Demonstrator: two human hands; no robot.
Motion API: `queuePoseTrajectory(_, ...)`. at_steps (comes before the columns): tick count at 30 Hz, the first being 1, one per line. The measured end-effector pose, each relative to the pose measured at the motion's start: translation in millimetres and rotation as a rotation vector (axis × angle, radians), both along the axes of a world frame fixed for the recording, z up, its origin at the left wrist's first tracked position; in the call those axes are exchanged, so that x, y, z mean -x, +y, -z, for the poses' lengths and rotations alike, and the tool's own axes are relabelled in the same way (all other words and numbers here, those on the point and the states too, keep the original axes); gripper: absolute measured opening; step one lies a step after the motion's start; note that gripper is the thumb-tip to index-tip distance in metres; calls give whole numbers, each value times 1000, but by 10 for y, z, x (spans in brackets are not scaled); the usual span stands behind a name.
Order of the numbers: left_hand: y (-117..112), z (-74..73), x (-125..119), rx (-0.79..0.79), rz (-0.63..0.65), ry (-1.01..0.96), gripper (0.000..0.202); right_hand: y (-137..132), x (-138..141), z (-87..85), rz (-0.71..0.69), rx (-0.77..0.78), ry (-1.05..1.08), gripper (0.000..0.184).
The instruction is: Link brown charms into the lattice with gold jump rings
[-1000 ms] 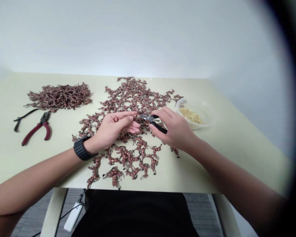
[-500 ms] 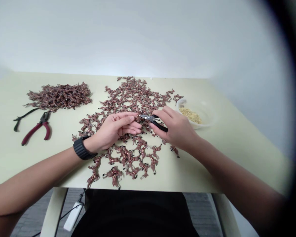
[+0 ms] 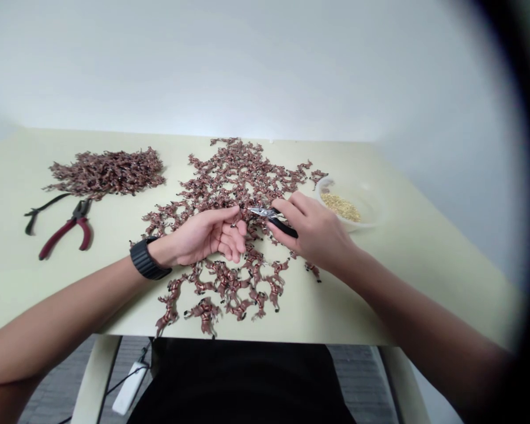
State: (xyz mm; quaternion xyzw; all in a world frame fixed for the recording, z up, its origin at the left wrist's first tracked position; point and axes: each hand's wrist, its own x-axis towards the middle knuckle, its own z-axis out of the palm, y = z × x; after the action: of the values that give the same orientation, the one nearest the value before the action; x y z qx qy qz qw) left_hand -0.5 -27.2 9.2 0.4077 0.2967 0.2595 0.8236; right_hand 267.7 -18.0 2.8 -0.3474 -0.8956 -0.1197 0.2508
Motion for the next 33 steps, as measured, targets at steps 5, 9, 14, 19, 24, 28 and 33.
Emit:
queuePoseTrajectory(5,-38,38,-51,-209,-73,57,31,-61,75,4,12,211,153,26)
queuePoseTrajectory(9,-71,56,-66,-641,-135,332,35,-136,161,-40,22,683,403,24)
queuePoseTrajectory(14,-66,25,-16,-1144,-224,704,36,-169,183,-145,-38,1501,696,35)
queuePoseTrajectory(19,-48,33,-36,-1090,-252,635,37,-132,176,-151,-83,1548,727,38)
queuePoseTrajectory(24,-79,57,-118,-645,-218,291,41,-40,124,-28,45,565,466,25)
queuePoseTrajectory(28,-97,47,-115,-484,-208,163,41,19,70,26,-46,256,313,30)
queuePoseTrajectory(33,-122,-3,-94,-287,-140,40,41,42,41,34,-83,210,223,27)
